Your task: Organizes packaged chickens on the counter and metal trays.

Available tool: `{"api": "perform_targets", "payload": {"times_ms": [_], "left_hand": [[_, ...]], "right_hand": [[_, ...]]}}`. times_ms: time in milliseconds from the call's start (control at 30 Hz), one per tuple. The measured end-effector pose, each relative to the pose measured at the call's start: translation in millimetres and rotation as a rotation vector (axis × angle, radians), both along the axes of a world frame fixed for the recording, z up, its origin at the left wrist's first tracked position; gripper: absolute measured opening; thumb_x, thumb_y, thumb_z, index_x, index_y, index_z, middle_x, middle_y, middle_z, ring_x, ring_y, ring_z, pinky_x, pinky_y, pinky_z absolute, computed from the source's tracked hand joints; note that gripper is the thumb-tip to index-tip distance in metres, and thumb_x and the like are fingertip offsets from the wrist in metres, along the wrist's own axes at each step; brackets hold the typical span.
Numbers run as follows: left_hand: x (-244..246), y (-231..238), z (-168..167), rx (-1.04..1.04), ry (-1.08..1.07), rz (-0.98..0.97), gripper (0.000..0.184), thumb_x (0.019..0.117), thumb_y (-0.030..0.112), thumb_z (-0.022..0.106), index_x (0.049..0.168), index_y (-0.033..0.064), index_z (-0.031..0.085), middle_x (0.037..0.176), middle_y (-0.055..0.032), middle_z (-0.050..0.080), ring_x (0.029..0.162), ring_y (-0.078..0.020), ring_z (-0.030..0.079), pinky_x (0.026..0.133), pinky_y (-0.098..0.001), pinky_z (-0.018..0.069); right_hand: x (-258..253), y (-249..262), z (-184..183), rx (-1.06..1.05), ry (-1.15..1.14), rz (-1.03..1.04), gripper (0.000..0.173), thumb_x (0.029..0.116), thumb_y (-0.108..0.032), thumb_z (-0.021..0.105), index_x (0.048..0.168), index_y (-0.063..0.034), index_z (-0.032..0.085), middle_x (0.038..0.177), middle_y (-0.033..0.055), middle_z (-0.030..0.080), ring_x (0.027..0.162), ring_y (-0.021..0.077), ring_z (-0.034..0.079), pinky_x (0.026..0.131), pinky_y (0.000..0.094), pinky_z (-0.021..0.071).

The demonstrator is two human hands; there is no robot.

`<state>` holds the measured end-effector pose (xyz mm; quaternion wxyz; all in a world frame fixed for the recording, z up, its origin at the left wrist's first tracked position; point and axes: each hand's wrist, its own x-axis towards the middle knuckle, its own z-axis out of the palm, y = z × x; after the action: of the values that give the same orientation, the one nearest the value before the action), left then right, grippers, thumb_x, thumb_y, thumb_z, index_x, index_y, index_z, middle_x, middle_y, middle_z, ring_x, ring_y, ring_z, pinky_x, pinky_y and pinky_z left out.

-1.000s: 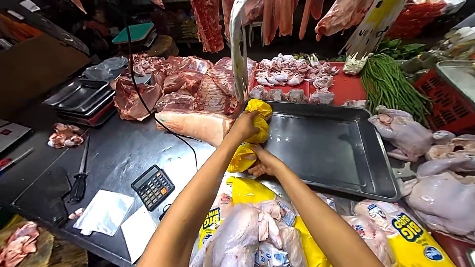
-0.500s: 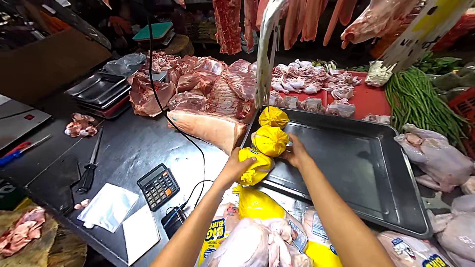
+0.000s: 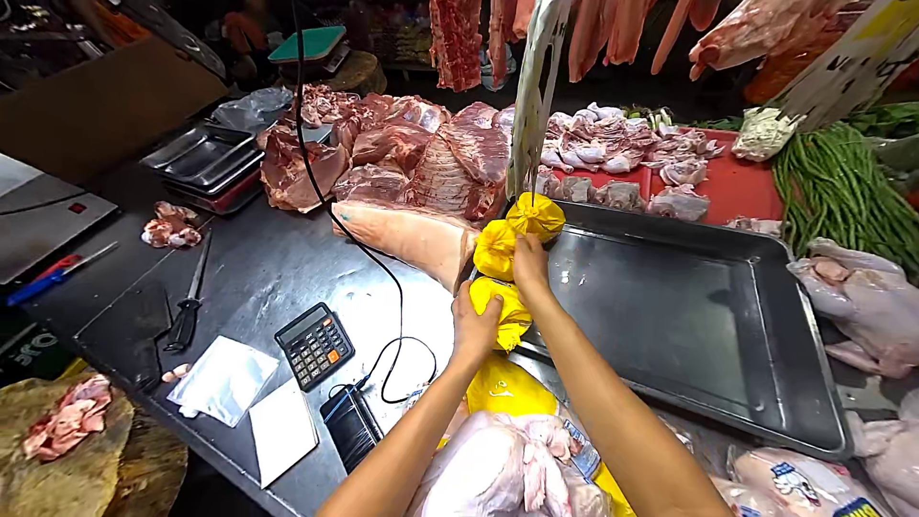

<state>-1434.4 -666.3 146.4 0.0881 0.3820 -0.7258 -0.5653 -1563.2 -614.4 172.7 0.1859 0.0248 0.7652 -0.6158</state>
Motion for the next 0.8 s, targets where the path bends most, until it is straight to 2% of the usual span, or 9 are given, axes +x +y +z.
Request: {"api": "perform_targets", "payload": {"times_ms": [67, 167, 300, 400, 500, 567, 600, 700, 800], "left_hand": [[-0.1, -1.4, -0.2, -0.012, -0.003, -0.002, 0.076, 0.0952, 0.038, 0.068, 0.157, 0.0095, 0.035, 0.155, -0.0261, 0.038, 0.141, -0.0356, 0.044, 0.112, -0.0513, 0.0423], [-0.5, -2.1, 6.5, -0.060, -0.035, -0.032, 0.075, 0.0964, 0.039, 0.067, 0.157, 0.0073, 0.035, 0.153, -0.0265, 0.040, 0.140, -0.0360, 0.045, 0.113, -0.0500, 0.0421], [-1.3, -13.7, 18.7, -0.241, -0.147, -0.150, 0.086, 0.0896, 0.050, 0.071, 0.156, 0.0066, 0.039, 0.160, -0.0265, 0.032, 0.142, -0.0439, 0.040, 0.112, -0.0576, 0.0411], [-11.7, -26.9, 25.8, -0.473, 0.041, -0.181, 0.094, 0.0846, 0.048, 0.080, 0.159, 0.0108, 0.035, 0.160, -0.0279, 0.030, 0.142, -0.0468, 0.039, 0.110, -0.0620, 0.0417], [-41.2, -40.1, 41.0, -0.666, 0.238, -0.349, 0.080, 0.0903, 0.042, 0.076, 0.156, 0.0106, 0.042, 0.155, -0.0249, 0.041, 0.139, -0.0427, 0.046, 0.111, -0.0605, 0.0427], [-60.7, -45.3, 46.7, -0.679, 0.184, -0.513, 0.067, 0.0957, 0.037, 0.071, 0.152, 0.0110, 0.048, 0.148, -0.0224, 0.051, 0.137, -0.0395, 0.050, 0.115, -0.0617, 0.0373], [-66.5, -44.9, 45.1, -0.682, 0.147, -0.565, 0.063, 0.0970, 0.033, 0.070, 0.152, 0.0102, 0.048, 0.144, -0.0210, 0.057, 0.134, -0.0375, 0.054, 0.113, -0.0602, 0.0411], [-64.7, -33.2, 36.8, -0.715, 0.131, -0.602, 0.062, 0.0928, 0.018, 0.074, 0.148, 0.0048, 0.049, 0.132, -0.0224, 0.063, 0.122, -0.0382, 0.062, 0.104, -0.0579, 0.0502], [-59.6, -22.5, 39.1, -0.725, 0.081, -0.606, 0.064, 0.0924, 0.013, 0.072, 0.151, 0.0044, 0.046, 0.135, -0.0206, 0.063, 0.123, -0.0370, 0.063, 0.105, -0.0574, 0.0494]], "right_hand": [[1.6, -0.9, 1.1, 0.162, 0.043, 0.087, 0.055, 0.1102, -0.042, 0.037, 0.155, -0.0115, 0.042, 0.158, 0.0317, 0.031, 0.142, 0.0482, 0.038, 0.112, 0.0627, 0.0373], [4.6, 10.3, -6.8, 0.261, 0.123, 0.125, 0.053, 0.1101, -0.045, 0.036, 0.154, -0.0155, 0.044, 0.154, 0.0267, 0.040, 0.139, 0.0443, 0.045, 0.108, 0.0631, 0.0411], [5.6, 25.3, -23.7, 0.152, 0.200, 0.137, 0.052, 0.1118, -0.038, 0.035, 0.154, -0.0092, 0.043, 0.153, 0.0246, 0.045, 0.143, 0.0392, 0.043, 0.116, 0.0567, 0.0365], [5.9, 32.8, -36.4, 0.025, 0.200, 0.138, 0.055, 0.1115, -0.038, 0.036, 0.159, -0.0091, 0.036, 0.158, 0.0234, 0.039, 0.147, 0.0361, 0.039, 0.119, 0.0552, 0.0335], [8.9, 43.8, -38.3, -0.053, 0.132, 0.093, 0.064, 0.1098, -0.039, 0.043, 0.162, -0.0070, 0.024, 0.161, 0.0226, 0.037, 0.147, 0.0343, 0.040, 0.118, 0.0551, 0.0357], [0.7, 51.3, -36.5, -0.044, 0.127, 0.037, 0.068, 0.1064, -0.034, 0.052, 0.161, -0.0063, 0.024, 0.155, 0.0257, 0.043, 0.138, 0.0386, 0.049, 0.108, 0.0583, 0.0441], [-9.5, 55.3, -35.0, -0.026, 0.168, 0.018, 0.069, 0.1043, -0.030, 0.056, 0.161, -0.0061, 0.025, 0.153, 0.0269, 0.044, 0.135, 0.0400, 0.050, 0.107, 0.0587, 0.0445], [-58.0, 62.4, -33.4, 0.063, 0.342, 0.068, 0.086, 0.0967, -0.024, 0.068, 0.165, -0.0098, 0.017, 0.162, 0.0267, 0.030, 0.147, 0.0425, 0.036, 0.116, 0.0613, 0.0358], [-93.3, 41.4, -23.3, 0.247, 0.389, 0.165, 0.081, 0.0951, -0.026, 0.074, 0.162, -0.0121, 0.030, 0.152, 0.0317, 0.041, 0.134, 0.0511, 0.048, 0.098, 0.0661, 0.0496]]}}
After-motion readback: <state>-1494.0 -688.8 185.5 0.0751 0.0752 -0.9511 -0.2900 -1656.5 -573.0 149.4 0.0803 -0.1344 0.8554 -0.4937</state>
